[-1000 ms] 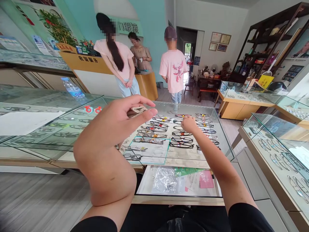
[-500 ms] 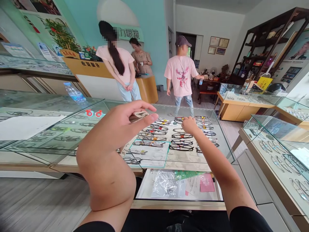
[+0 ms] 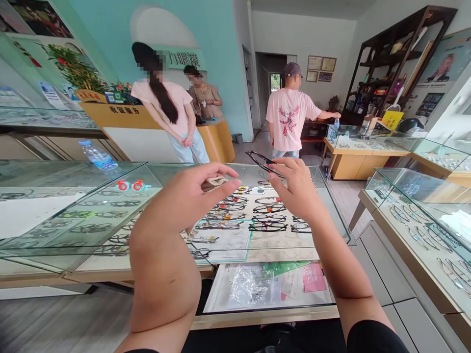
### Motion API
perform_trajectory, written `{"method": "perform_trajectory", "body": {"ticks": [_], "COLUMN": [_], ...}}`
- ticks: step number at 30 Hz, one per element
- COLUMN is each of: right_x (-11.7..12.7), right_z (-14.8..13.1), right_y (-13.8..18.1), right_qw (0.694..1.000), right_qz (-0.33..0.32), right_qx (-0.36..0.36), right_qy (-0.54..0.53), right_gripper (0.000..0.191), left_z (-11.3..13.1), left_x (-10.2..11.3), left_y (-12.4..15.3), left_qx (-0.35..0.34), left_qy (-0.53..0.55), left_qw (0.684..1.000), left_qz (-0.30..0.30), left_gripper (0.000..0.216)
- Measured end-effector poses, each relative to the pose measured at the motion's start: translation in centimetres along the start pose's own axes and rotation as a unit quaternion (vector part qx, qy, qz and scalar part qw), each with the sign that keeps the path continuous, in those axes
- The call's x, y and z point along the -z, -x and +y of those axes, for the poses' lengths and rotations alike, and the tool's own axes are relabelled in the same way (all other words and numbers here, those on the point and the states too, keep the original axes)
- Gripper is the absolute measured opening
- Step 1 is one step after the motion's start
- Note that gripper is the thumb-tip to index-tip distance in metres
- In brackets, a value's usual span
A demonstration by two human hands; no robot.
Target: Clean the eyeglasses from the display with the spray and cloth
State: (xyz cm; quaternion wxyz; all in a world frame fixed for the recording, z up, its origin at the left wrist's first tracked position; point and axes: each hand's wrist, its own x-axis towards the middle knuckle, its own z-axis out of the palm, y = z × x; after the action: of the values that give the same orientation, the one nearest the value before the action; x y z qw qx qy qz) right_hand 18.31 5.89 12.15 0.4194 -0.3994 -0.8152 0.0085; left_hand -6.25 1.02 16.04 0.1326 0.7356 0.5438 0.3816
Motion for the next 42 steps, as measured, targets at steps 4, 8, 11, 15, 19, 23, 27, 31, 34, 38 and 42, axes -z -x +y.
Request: {"method": "perform_trajectory", "body": {"ticks": [4,8,11,15,19,23,27,31,34,38,42], "right_x": [1.9,2.4,2.2,1.9,1.5,0.7,-0.2,-0.8,-0.9,-0.8,-0.8], "right_z": [-3.1,-4.8,-5.2,-5.1,-5.4,-5.5,-5.3,-5.4,-5.4,-5.2,-5.1], "right_y": [1.9,3.1,3.3,3.1,3.0,2.6,2.0,1.8,1.9,2.0,1.8], "right_qw": [0.998,0.994,0.989,0.986,0.98,0.942,0.795,0.708,0.691,0.692,0.696], "right_qz": [0.028,0.056,0.086,0.108,0.176,0.14,0.032,0.031,0.017,0.012,0.027], "right_qx": [0.049,0.092,0.112,0.121,0.091,-0.053,-0.158,-0.199,-0.218,-0.225,-0.236], "right_qy": [-0.001,0.028,0.053,0.046,-0.024,-0.299,-0.585,-0.677,-0.689,-0.686,-0.677], "right_gripper": [0.036,0.037,0.038,0.035,0.024,0.02,0.031,0.037,0.035,0.03,0.026], "left_z": [0.4,1.0,1.5,1.5,0.6,-0.4,-0.5,-0.5,-0.7,-1.0,-0.8], "left_x": [-1.8,-4.0,-5.2,-6.4,-7.4,-7.9,-8.0,-8.1,-8.1,-8.2,-8.1], "left_y": [-0.6,-1.2,-1.3,-1.3,-1.3,-1.4,-2.0,-2.4,-2.3,-1.9,-1.9], "left_qx": [-0.02,-0.055,-0.078,-0.117,-0.181,-0.267,-0.371,-0.44,-0.424,-0.339,-0.398], "left_qy": [0.038,0.173,0.244,0.229,0.135,0.036,0.009,0.019,-0.022,-0.003,0.019], "left_qw": [0.999,0.982,0.964,0.951,0.927,0.875,0.821,0.793,0.793,0.862,0.833], "left_qz": [0.021,0.047,0.075,0.172,0.3,0.402,0.434,0.421,0.437,0.378,0.383], "left_gripper": [0.037,0.043,0.047,0.043,0.036,0.024,0.01,0.015,0.01,0.015,0.015]}}
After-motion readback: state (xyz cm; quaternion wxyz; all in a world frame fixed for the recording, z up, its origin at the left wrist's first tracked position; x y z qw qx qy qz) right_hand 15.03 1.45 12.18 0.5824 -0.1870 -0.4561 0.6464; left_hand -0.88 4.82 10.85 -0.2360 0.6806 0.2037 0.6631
